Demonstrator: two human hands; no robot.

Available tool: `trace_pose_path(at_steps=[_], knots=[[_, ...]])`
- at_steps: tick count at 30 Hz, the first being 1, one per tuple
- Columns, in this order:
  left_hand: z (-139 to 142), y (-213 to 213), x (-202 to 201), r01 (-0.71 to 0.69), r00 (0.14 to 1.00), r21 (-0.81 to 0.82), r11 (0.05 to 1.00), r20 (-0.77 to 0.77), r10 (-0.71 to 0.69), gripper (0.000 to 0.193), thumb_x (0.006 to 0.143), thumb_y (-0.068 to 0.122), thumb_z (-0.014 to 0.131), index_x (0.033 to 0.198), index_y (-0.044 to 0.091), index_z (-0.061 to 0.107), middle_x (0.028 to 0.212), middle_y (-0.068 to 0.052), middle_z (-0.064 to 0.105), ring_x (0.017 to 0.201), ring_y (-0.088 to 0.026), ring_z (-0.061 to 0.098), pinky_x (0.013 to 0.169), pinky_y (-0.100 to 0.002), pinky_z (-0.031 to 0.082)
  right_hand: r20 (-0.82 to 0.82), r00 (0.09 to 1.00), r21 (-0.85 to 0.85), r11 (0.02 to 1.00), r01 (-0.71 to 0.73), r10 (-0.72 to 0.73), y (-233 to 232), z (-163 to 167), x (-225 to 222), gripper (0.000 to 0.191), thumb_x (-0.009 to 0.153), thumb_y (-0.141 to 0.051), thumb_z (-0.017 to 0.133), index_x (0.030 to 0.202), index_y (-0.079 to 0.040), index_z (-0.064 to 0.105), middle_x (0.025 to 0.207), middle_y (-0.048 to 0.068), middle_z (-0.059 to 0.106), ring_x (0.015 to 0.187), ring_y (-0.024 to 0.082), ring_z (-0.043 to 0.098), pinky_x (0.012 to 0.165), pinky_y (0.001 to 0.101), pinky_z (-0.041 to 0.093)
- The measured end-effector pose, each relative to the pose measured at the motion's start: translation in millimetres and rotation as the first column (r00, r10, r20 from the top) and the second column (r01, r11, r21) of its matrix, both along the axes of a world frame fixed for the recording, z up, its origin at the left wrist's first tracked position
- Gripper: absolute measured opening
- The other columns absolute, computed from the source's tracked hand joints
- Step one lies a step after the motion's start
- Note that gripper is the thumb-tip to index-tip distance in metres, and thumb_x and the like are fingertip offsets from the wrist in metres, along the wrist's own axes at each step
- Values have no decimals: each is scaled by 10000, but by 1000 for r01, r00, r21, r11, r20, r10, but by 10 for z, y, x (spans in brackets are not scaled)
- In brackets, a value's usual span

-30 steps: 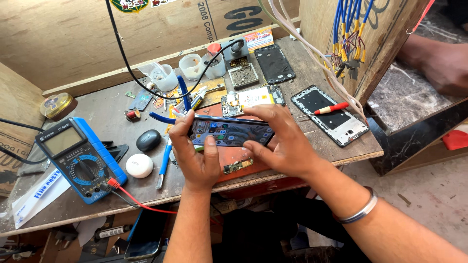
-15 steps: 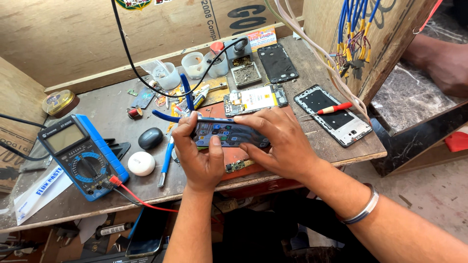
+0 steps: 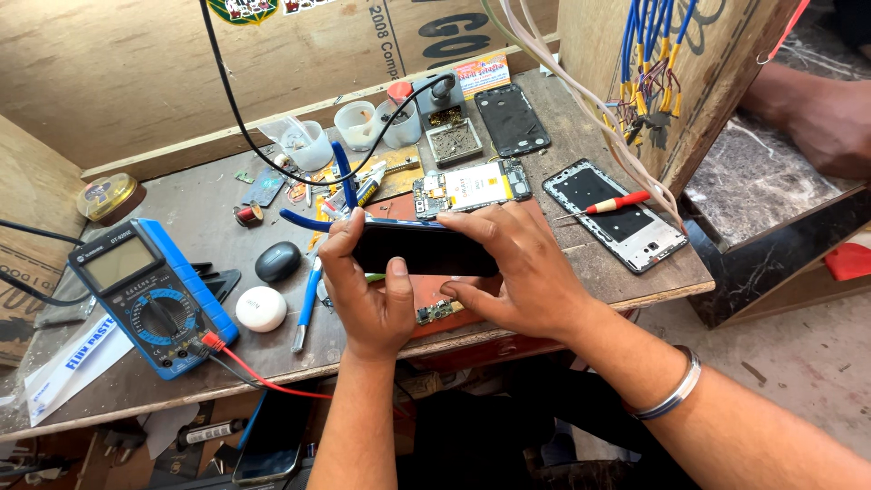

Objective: The person holds a smartphone and uses a small metal tool to pry open the SIM tray slot. They remove the SIM tray, insert a SIM card, and reinsert the tray. The person then powers on the phone and navigates the screen to verify functionality.

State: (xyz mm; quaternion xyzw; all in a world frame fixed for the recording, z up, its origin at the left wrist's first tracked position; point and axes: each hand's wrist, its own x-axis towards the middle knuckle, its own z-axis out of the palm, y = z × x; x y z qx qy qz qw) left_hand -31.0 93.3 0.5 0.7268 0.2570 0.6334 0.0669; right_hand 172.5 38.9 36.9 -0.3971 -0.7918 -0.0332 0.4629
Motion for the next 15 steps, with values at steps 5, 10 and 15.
trace_pose_path(at_steps=[5, 10, 15], knots=[[-8, 13, 2, 1, 1000, -3, 1000, 0, -1, 549, 952, 96, 582, 1448, -66, 411, 1371, -184, 473, 1337, -282, 488, 1233, -415, 371, 4, 1000, 5, 1000, -7, 7, 3, 6, 5, 701, 838, -337, 809, 1444, -168, 498, 1255, 107, 626, 1171, 329, 571, 1033, 468, 425], [-14, 5, 3, 23, 1000, -12, 1000, 13, -23, 550, 951, 103, 589, 1445, -59, 409, 1366, -173, 474, 1320, -266, 491, 1224, -403, 376, -18, 999, 9, 1000, -27, 27, 0, 9, -1, 644, 847, -289, 813, 1421, -173, 545, 1266, 97, 627, 1189, 316, 582, 1030, 449, 456], [-9, -1, 10, 45, 999, -18, 999, 30, -44, 548, 949, 116, 602, 1432, -47, 401, 1361, -168, 466, 1293, -249, 493, 1197, -386, 395, -68, 997, -2, 999, -48, 48, -1, 11, -18, 557, 893, -242, 791, 1406, -186, 580, 1267, 79, 647, 1197, 296, 610, 1042, 420, 493]])
